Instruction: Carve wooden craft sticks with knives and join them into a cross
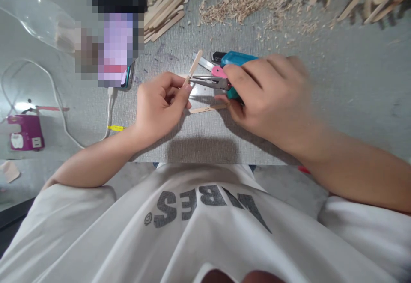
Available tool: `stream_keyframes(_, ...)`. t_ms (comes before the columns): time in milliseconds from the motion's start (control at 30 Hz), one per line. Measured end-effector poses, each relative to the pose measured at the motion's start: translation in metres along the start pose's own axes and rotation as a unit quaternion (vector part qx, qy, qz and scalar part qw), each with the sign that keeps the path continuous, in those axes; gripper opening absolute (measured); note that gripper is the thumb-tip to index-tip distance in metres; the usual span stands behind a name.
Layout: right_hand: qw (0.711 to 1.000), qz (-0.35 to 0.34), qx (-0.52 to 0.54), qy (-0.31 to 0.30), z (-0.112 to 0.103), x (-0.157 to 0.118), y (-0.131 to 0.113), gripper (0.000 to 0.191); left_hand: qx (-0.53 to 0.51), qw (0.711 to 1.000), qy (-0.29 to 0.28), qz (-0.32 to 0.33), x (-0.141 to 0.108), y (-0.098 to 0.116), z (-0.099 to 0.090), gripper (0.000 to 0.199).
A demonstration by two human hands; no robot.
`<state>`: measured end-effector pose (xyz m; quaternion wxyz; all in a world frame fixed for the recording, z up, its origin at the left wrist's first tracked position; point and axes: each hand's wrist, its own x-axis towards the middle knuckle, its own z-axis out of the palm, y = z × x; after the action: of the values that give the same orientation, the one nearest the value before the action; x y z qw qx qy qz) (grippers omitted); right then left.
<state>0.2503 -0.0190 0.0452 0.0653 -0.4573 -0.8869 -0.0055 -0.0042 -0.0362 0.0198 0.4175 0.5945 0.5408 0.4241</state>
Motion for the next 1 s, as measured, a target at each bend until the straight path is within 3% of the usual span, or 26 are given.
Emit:
stream_keyframes(167, 1.000, -0.010, -0.009, -0.009, 0.002, -0.003, -0.002, 0.075, 0.023, 1.000, -0.002, 0.007, 0.000, -0.002, -0.001, 0.031)
stream_keyframes(400, 0.994, 0.026, 0.074, -0.070, -0.008, 0.001, -0.001, 0.077, 0.007, 1.000, -0.003, 0.025, 0.004, -0.007, 0.000, 0.032)
stream_keyframes(567, 0.996, 0.050, 0.064, -0.022, -0.008, 0.000, 0.006, 0.062, -0.008, 1.000, 0.007, 0.019, 0.010, -0.005, -0.003, 0.039)
stream_keyframes(667, 0.995, 0.087, 0.039, 0.021, -0.008, 0.003, 0.017, 0.056, -0.018, 0.999, 0.019, 0.034, 0.015, -0.008, -0.006, 0.047)
stream_keyframes(767, 0.991, 0.123, 0.036, 0.042, -0.010, 0.010, 0.032, 0.062, -0.025, 0.997, 0.038, 0.063, 0.018, -0.013, -0.008, 0.055)
stream_keyframes(933, 0.981, 0.194, 0.009, 0.011, 0.000, 0.015, 0.067, 0.074, -0.078, 0.996, 0.037, 0.015, 0.022, -0.021, -0.008, 0.057)
stream_keyframes(1000, 0.981, 0.193, -0.034, -0.008, 0.008, 0.015, 0.084, 0.091, -0.106, 0.994, 0.026, -0.002, 0.023, -0.022, -0.009, 0.056)
